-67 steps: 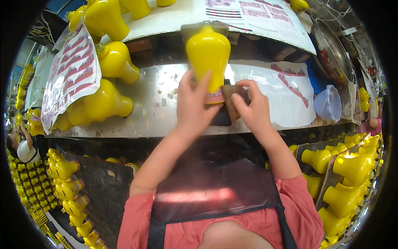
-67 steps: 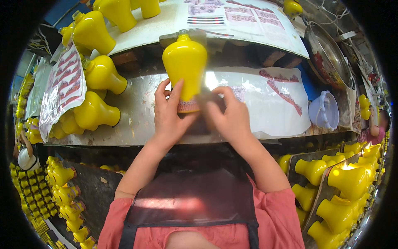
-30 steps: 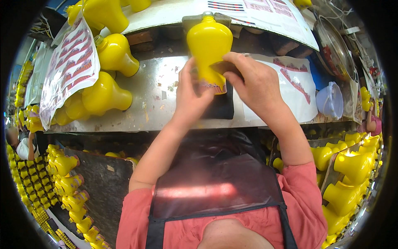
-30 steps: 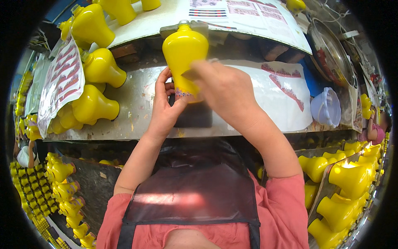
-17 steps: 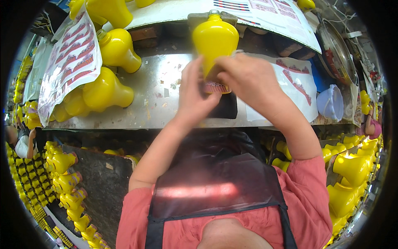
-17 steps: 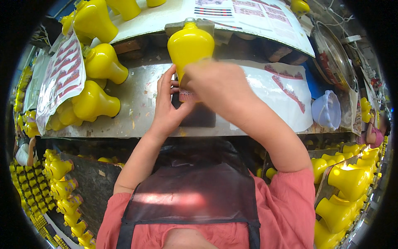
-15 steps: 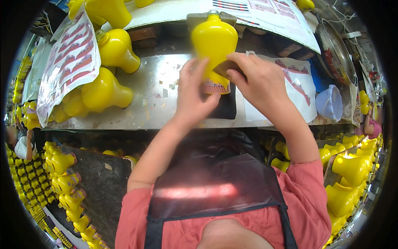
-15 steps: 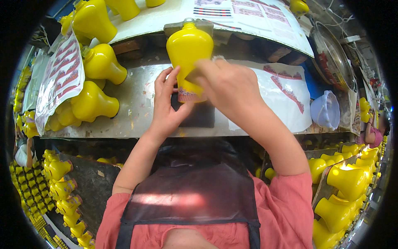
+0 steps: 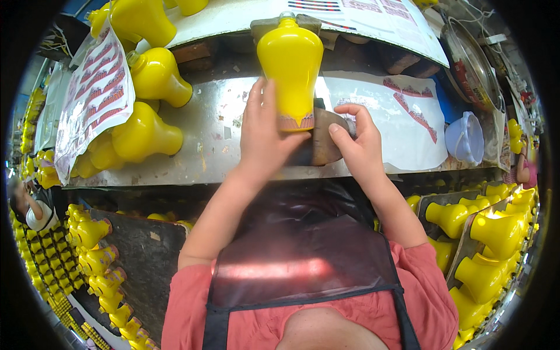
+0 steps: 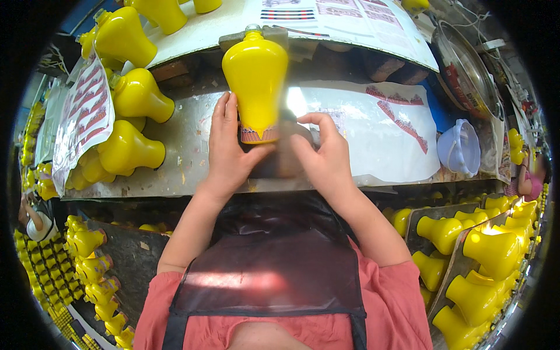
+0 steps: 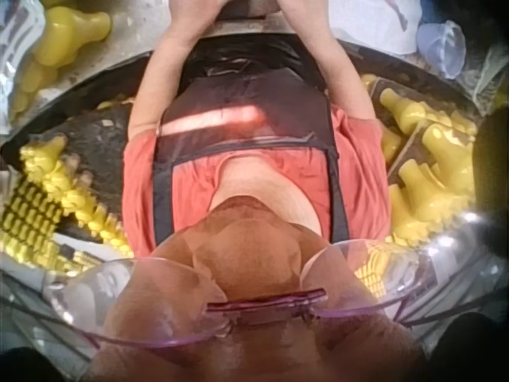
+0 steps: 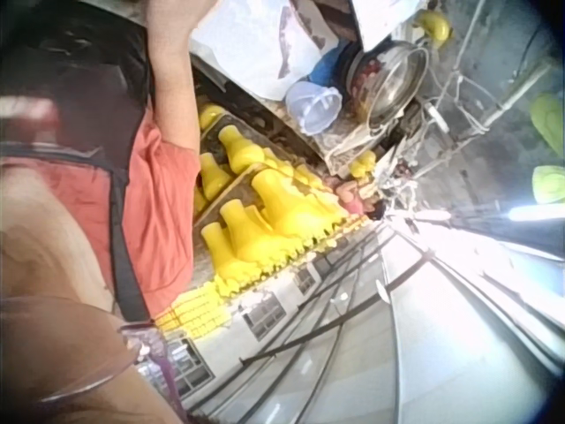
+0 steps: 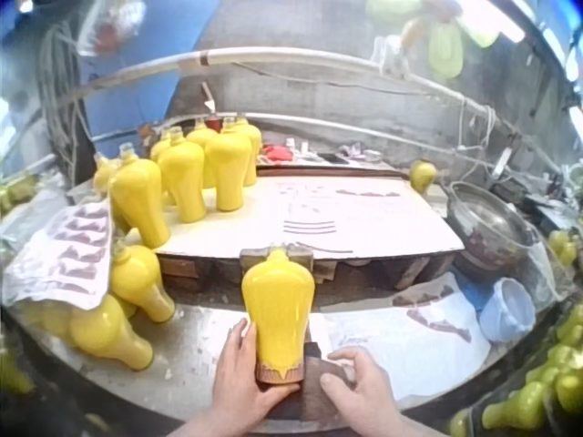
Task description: The person applies stickers to yellow ceramic vases. They pick up a vase, peel a sticker from a sheet, and carefully place it on the vase's neck and body, smoothing it down with their fingers. The process is repeated for multiple vases.
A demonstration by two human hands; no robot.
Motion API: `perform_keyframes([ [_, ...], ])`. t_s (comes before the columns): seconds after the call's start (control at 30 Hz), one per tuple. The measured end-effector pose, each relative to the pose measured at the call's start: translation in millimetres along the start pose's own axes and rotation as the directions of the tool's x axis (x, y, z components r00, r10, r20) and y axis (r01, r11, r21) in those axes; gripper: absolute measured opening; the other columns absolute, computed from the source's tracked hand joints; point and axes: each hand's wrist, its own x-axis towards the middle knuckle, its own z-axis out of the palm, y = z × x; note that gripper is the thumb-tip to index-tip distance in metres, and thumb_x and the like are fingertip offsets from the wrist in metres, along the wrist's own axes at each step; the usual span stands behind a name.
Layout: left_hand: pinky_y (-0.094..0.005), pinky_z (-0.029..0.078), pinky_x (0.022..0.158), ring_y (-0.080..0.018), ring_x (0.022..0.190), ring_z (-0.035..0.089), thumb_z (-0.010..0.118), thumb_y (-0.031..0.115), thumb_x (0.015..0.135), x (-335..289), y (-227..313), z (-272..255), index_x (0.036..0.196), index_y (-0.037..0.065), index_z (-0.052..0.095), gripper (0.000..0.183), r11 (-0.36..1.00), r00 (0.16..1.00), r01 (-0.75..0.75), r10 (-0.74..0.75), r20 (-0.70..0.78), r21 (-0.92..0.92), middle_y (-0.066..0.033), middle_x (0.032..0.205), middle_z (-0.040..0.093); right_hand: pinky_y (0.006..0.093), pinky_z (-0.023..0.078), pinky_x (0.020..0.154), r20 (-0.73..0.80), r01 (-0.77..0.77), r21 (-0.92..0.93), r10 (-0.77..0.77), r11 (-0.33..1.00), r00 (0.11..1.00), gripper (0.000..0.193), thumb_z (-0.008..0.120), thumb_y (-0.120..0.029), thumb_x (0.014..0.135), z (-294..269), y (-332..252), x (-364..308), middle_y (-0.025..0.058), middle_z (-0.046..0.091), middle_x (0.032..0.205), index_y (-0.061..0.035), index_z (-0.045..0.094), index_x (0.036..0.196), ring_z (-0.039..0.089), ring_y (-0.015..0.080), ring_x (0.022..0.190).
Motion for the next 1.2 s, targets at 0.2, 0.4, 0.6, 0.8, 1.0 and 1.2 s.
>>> perform_keyframes([
  [0.2, -0.0385, 0.050, 0.096, -0.0252, 0.102, 0.057, 0.085, 0.002, 0.067, 4, -1, -2, 0.150, 0.009, 0.055, 0.088, 0.993, 0.995, -0.072, 0.064, 0.082, 0.092, -0.0172, 0.143, 0.049, 0.0261, 0.048, 0.084, 0.161, 0.045, -0.143, -0.022, 0.989, 0.987, 0.020, 0.065, -0.011, 0.095, 7, -5, -3, 0.0047, 0.064, 0.105, -0.0032, 0.062, 0.113, 0.058, 0.0092, 0.097],
  [0.4, -0.0360, 0.054, 0.095, -0.0314, 0.120, 0.059, 0.084, 0.004, 0.073, 2, -7, -4, 0.150, 0.007, 0.054, 0.083, 0.992, 0.998, -0.028, 0.034, 0.046, -0.126, -0.0184, 0.144, 0.049, 0.0258, 0.047, 0.084, 0.122, -0.019, -0.071, 0.027, 0.997, 0.992, 0.018, 0.063, -0.012, 0.097, 3, 10, 9, 0.0050, 0.064, 0.104, -0.0041, 0.063, 0.113, 0.057, 0.0102, 0.094],
  [0.6, -0.0361, 0.054, 0.096, -0.0299, 0.120, 0.060, 0.083, 0.004, 0.075, 5, 7, 0, 0.150, 0.008, 0.053, 0.081, 0.982, 0.998, -0.056, 0.048, 0.049, 0.180, -0.0181, 0.144, 0.048, 0.0257, 0.049, 0.071, 0.138, 0.159, -0.175, -0.136, 0.972, 0.981, 0.020, 0.066, -0.013, 0.096, 12, -11, -4, 0.0038, 0.067, 0.095, -0.0029, 0.063, 0.112, 0.058, 0.0093, 0.078],
  [0.8, -0.0352, 0.055, 0.093, -0.0235, 0.108, 0.060, 0.081, 0.000, 0.076, 3, -9, -2, 0.151, 0.005, 0.052, 0.081, 0.995, 0.998, -0.015, 0.021, 0.065, -0.096, -0.0165, 0.145, 0.047, 0.0256, 0.048, 0.076, 0.120, -0.011, -0.071, 0.020, 0.997, 0.993, 0.017, 0.065, -0.015, 0.098, 6, 17, 10, 0.0016, 0.066, 0.099, -0.0039, 0.064, 0.111, 0.056, 0.0076, 0.086],
  [1.0, -0.0358, 0.051, 0.099, -0.0202, 0.109, 0.055, 0.081, 0.014, 0.082, 0, -17, -10, 0.159, 0.005, 0.035, 0.090, 0.972, 0.982, 0.073, -0.031, 0.184, -0.222, -0.0150, 0.146, 0.045, 0.0289, 0.051, 0.063, -0.003, 0.087, -0.206, -0.089, 0.975, 0.996, 0.020, 0.069, -0.016, 0.094, -7, 13, 18, 0.0038, 0.068, 0.081, -0.0070, 0.067, 0.112, 0.061, 0.0128, 0.063],
  [1.2, -0.0468, 0.041, 0.112, -0.0374, 0.132, 0.048, 0.076, 0.015, 0.080, 1, -6, 6, 0.155, 0.005, 0.033, 0.086, 0.927, 0.962, 0.260, -0.224, 0.157, -0.270, -0.0206, 0.144, 0.045, 0.0311, 0.056, 0.072, 0.289, 0.557, -0.445, -0.476, 0.701, 0.831, 0.030, 0.075, -0.004, 0.089, -6, -18, 43, 0.0123, 0.072, 0.098, -0.0050, 0.067, 0.118, 0.071, 0.0233, 0.077],
])
